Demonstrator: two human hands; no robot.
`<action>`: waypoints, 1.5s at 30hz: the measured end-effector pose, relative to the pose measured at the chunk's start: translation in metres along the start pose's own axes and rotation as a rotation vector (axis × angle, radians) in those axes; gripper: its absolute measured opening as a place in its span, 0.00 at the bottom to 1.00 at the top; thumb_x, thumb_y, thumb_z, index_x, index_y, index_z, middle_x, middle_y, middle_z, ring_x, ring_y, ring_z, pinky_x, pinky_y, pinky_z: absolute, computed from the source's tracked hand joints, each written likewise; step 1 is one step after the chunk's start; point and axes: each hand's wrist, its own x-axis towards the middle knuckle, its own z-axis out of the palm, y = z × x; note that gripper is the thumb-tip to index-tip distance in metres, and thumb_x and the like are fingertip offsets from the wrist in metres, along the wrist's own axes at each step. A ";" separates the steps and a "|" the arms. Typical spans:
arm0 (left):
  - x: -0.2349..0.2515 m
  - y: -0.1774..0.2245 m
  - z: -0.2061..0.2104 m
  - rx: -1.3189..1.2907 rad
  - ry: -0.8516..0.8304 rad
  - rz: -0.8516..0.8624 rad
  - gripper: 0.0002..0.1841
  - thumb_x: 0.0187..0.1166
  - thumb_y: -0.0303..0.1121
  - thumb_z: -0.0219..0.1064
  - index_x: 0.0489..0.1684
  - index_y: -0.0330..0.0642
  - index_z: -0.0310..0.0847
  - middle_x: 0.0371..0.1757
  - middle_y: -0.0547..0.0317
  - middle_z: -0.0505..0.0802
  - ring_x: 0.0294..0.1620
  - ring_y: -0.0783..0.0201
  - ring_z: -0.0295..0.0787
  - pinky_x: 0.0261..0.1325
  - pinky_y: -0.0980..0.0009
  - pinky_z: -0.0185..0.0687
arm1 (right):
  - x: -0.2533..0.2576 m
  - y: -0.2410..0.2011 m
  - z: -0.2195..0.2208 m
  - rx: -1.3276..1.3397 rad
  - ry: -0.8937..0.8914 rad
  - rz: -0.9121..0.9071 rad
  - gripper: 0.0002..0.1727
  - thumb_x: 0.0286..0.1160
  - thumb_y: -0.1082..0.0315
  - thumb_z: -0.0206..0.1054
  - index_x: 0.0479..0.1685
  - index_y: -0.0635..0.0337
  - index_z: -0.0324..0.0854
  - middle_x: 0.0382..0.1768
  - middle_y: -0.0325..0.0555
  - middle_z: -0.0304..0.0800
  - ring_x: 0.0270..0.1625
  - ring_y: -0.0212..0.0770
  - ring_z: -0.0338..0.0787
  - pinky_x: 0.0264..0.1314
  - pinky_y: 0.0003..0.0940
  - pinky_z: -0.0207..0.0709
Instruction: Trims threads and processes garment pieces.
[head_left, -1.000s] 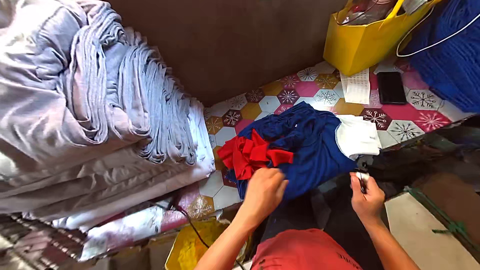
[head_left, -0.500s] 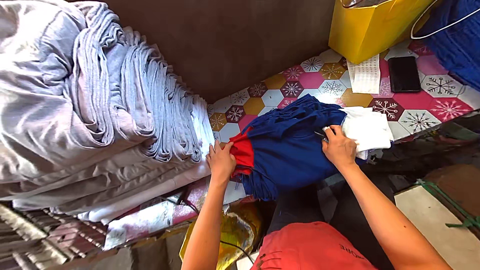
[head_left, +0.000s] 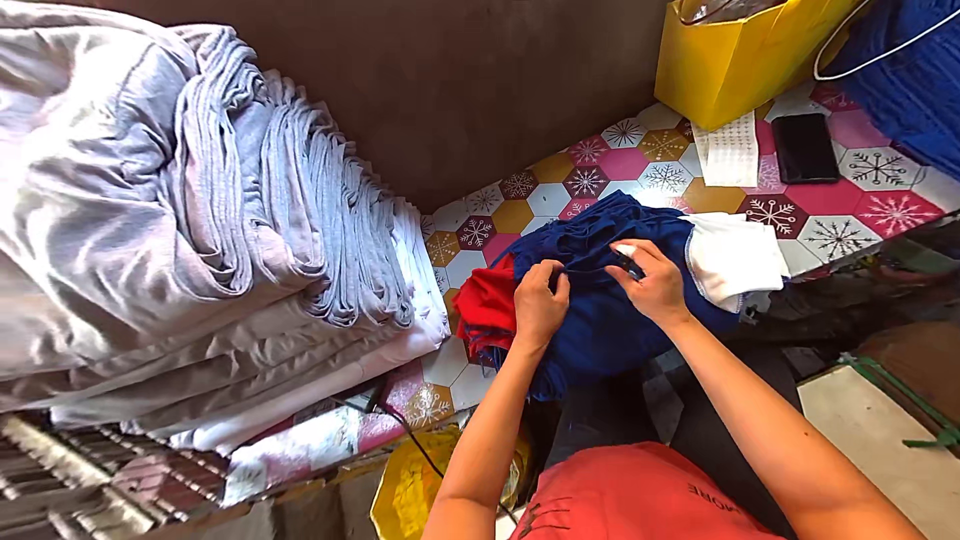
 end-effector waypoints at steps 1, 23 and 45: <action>-0.006 0.000 0.001 -0.028 0.009 0.016 0.09 0.77 0.27 0.66 0.46 0.35 0.89 0.44 0.47 0.94 0.49 0.52 0.93 0.55 0.51 0.88 | 0.007 -0.006 0.009 0.005 -0.058 -0.018 0.20 0.72 0.66 0.77 0.62 0.62 0.88 0.67 0.54 0.89 0.62 0.54 0.92 0.57 0.57 0.87; -0.023 0.039 -0.031 -0.888 -0.315 -0.412 0.03 0.80 0.25 0.69 0.41 0.37 0.88 0.34 0.61 0.92 0.34 0.73 0.87 0.44 0.73 0.85 | 0.005 -0.053 -0.037 0.410 -0.267 0.364 0.06 0.82 0.67 0.70 0.37 0.59 0.85 0.28 0.39 0.81 0.28 0.29 0.76 0.33 0.28 0.72; -0.053 0.057 -0.009 -0.479 0.072 -0.063 0.11 0.70 0.20 0.74 0.48 0.34 0.84 0.45 0.55 0.97 0.48 0.69 0.95 0.57 0.69 0.91 | -0.027 -0.090 -0.036 0.496 -0.116 0.674 0.03 0.74 0.72 0.75 0.37 0.61 0.92 0.29 0.37 0.90 0.32 0.23 0.84 0.40 0.22 0.78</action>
